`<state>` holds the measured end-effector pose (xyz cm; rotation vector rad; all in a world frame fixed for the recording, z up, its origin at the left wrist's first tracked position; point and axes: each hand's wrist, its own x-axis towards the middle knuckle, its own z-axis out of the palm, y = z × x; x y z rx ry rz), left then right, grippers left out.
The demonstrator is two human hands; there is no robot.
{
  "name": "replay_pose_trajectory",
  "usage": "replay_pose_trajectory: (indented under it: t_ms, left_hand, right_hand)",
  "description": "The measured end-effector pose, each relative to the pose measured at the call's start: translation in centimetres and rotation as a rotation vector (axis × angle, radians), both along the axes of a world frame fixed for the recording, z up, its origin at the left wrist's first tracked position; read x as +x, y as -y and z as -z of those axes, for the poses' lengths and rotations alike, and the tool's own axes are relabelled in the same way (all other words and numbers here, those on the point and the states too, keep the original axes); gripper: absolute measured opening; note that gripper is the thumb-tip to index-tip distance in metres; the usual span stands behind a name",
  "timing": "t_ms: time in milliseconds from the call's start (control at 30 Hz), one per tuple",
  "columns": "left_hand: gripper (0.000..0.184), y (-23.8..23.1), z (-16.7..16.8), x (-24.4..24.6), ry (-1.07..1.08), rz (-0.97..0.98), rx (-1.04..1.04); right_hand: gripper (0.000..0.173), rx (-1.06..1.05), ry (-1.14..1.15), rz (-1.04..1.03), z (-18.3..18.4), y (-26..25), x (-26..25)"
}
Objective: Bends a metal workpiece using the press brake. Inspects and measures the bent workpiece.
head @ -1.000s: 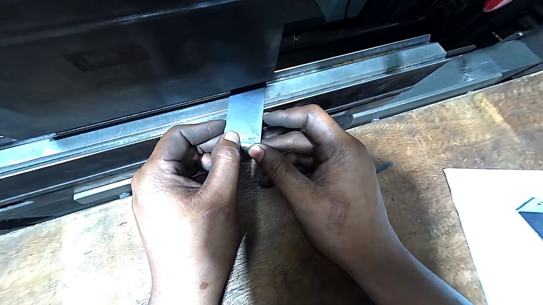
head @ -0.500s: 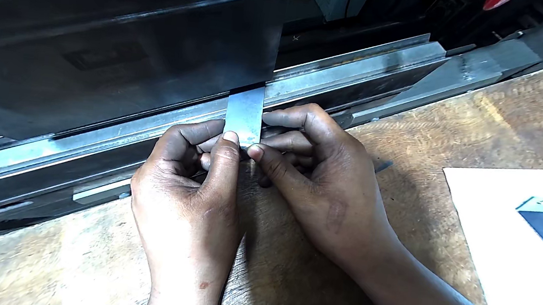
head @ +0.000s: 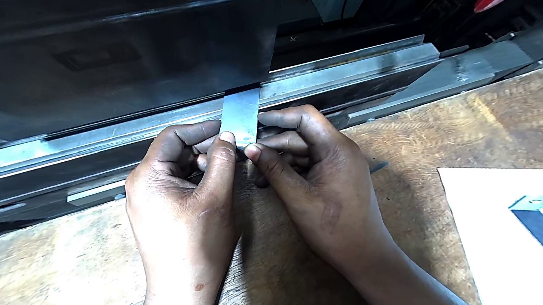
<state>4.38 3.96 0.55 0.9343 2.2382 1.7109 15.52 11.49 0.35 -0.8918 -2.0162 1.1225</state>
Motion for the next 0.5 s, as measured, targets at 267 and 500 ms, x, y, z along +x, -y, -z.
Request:
replay_pose_trajectory:
  t_ms: [267, 500]
  left_hand:
    - [0.008, 0.08, 0.07, -0.13, -0.010, 0.013, -0.018]
    - [0.009, 0.07, 0.02, -0.14, -0.015, 0.021, -0.018]
  right_hand:
    - [0.026, -0.002, -0.005, 0.000, 0.09, -0.01, -0.05]
    - [0.026, 0.012, -0.005, 0.006, 0.12, 0.02, -0.08]
